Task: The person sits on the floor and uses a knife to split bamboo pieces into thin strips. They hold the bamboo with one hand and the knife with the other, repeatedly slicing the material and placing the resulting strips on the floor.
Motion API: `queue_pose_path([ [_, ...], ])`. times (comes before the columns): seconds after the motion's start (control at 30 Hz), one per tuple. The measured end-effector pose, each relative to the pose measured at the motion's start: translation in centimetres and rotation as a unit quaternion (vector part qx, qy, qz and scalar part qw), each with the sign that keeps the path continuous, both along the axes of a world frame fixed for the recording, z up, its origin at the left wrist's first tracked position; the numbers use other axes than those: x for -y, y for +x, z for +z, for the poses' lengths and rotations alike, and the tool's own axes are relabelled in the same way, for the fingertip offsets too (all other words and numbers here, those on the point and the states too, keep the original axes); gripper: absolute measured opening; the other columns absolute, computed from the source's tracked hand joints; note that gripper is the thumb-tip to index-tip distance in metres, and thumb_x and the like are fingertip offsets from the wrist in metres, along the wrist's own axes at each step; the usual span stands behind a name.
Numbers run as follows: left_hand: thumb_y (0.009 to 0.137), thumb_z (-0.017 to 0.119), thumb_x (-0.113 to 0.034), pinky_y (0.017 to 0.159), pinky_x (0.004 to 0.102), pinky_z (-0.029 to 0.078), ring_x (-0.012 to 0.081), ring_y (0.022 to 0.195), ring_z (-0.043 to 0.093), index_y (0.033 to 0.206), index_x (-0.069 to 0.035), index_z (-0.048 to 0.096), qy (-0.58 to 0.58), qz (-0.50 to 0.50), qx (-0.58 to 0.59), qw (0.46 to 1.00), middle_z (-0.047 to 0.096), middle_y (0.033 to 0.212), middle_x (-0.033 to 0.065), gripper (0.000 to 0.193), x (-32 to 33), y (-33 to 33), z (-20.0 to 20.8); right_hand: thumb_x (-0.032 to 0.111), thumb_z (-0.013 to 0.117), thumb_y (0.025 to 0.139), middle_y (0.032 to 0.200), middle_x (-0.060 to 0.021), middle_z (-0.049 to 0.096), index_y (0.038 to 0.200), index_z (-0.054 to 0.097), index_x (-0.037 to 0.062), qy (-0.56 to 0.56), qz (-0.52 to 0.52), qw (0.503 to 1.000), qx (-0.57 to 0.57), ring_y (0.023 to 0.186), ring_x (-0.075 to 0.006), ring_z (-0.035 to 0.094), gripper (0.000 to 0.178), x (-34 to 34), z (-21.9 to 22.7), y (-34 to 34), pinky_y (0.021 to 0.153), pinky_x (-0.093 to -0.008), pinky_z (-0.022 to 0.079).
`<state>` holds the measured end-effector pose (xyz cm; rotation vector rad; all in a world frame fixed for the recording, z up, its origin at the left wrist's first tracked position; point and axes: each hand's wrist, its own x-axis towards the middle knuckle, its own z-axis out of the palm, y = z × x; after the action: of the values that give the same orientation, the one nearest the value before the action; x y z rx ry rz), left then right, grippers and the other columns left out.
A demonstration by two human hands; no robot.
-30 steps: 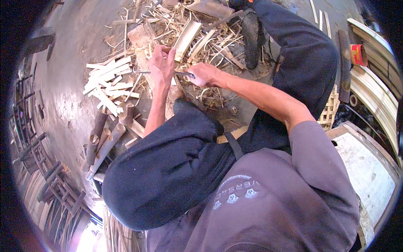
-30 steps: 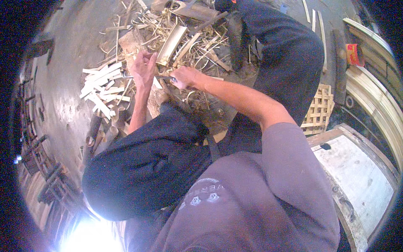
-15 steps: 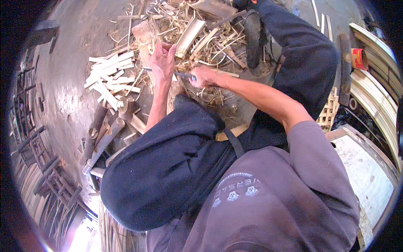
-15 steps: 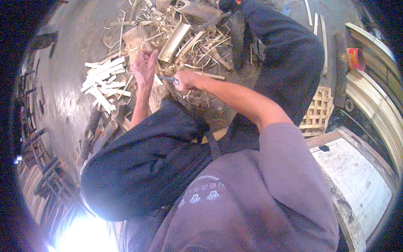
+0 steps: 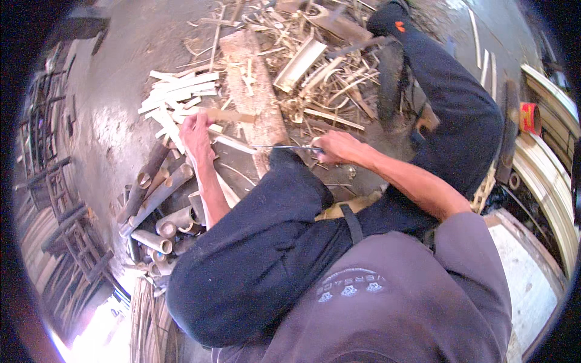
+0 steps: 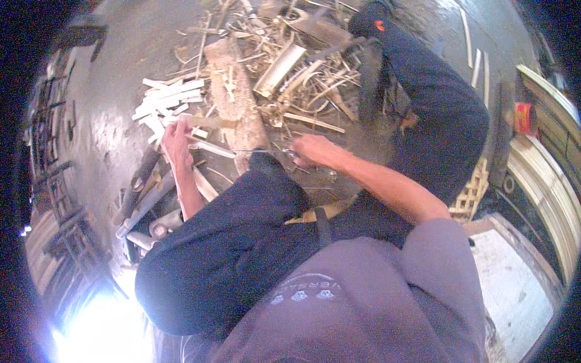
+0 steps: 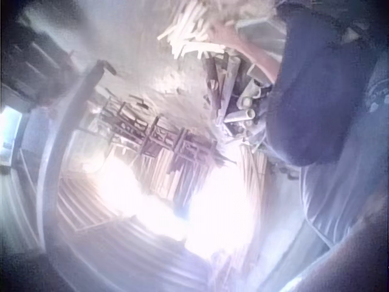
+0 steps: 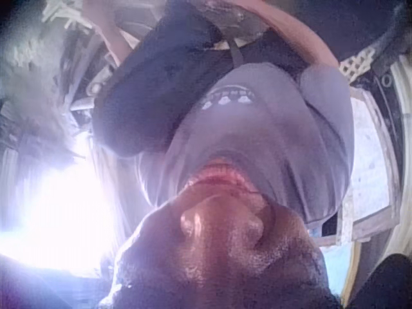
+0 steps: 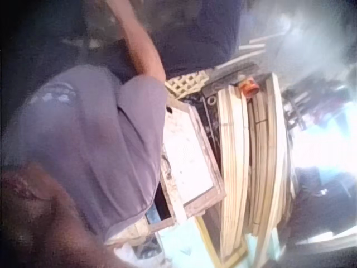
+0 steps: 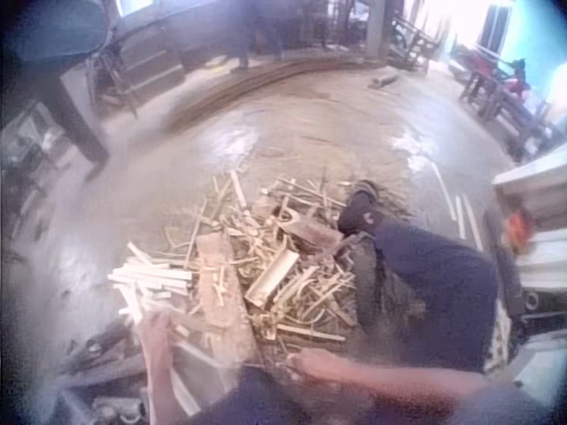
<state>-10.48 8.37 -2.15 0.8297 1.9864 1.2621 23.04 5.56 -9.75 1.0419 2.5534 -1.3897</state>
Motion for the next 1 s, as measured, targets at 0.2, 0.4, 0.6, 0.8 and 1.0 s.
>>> queue_pose_path([
  [0.2, 0.082, 0.067, -0.019, 0.059, 0.0278, 0.040, 0.0123, 0.061, 0.048, 0.079, 0.001, 0.063, -0.017, 0.118, -0.216, 0.969, 0.059, 0.071, 0.0026, 0.021, 5.2, -5.6, -3.6, 0.021, 0.055, 0.083, 0.084, -0.0246, 0.063, 0.126, 0.055, 0.0121, -0.099, -0.153, 0.981, 0.061, 0.075, -0.0396, 0.063, 0.043, 0.7, 3.9, 0.5, 0.068, -0.0479, 0.047],
  [0.4, 0.091, 0.056, -0.011, 0.063, 0.0301, 0.053, 0.0232, 0.071, 0.067, 0.079, 0.005, 0.049, 0.071, 0.188, -0.036, 0.979, 0.061, 0.079, 0.0138, 0.021, 6.4, 2.3, -1.0, 0.023, 0.053, 0.092, 0.110, -0.0232, 0.064, 0.145, 0.035, 0.0182, -0.004, -0.158, 0.986, -0.052, 0.090, -0.0422, 0.064, 0.056, 0.6, 4.3, -2.3, 0.082, -0.0458, 0.052],
  [0.6, 0.090, 0.051, -0.012, 0.055, 0.0372, 0.040, 0.0202, 0.056, 0.049, 0.074, 0.004, 0.048, -0.030, 0.153, -0.227, 0.961, 0.052, 0.064, 0.0165, 0.022, 7.8, 8.2, -3.8, 0.023, 0.060, 0.089, 0.095, -0.0209, 0.066, 0.135, 0.043, 0.0152, -0.067, -0.127, 0.987, -0.068, 0.088, -0.0418, 0.064, 0.050, 3.7, 4.0, -6.1, 0.076, -0.0483, 0.051],
  [0.8, 0.091, 0.046, -0.008, 0.049, 0.0386, 0.037, 0.0209, 0.052, 0.048, 0.070, 0.003, 0.047, 0.050, 0.150, -0.112, 0.981, 0.050, 0.062, 0.0163, 0.023, 7.9, 9.6, -3.0, 0.018, 0.064, 0.082, 0.089, -0.0222, 0.066, 0.118, 0.056, 0.0097, -0.069, -0.153, 0.985, 0.045, 0.086, -0.0428, 0.063, 0.038, 2.5, 1.6, -6.2, 0.074, -0.0505, 0.050],
  [1.0, 0.090, 0.046, -0.005, 0.057, 0.0366, 0.047, 0.0233, 0.060, 0.056, 0.072, 0.003, 0.047, -0.023, 0.121, -0.172, 0.977, 0.053, 0.065, 0.0142, 0.019, 9.1, 9.7, -2.8, 0.020, 0.063, 0.080, 0.088, -0.0210, 0.067, 0.119, 0.058, 0.0142, -0.043, -0.156, 0.986, 0.046, 0.084, -0.0402, 0.065, 0.040, 2.9, 0.7, -5.4, 0.074, -0.0495, 0.051],
])
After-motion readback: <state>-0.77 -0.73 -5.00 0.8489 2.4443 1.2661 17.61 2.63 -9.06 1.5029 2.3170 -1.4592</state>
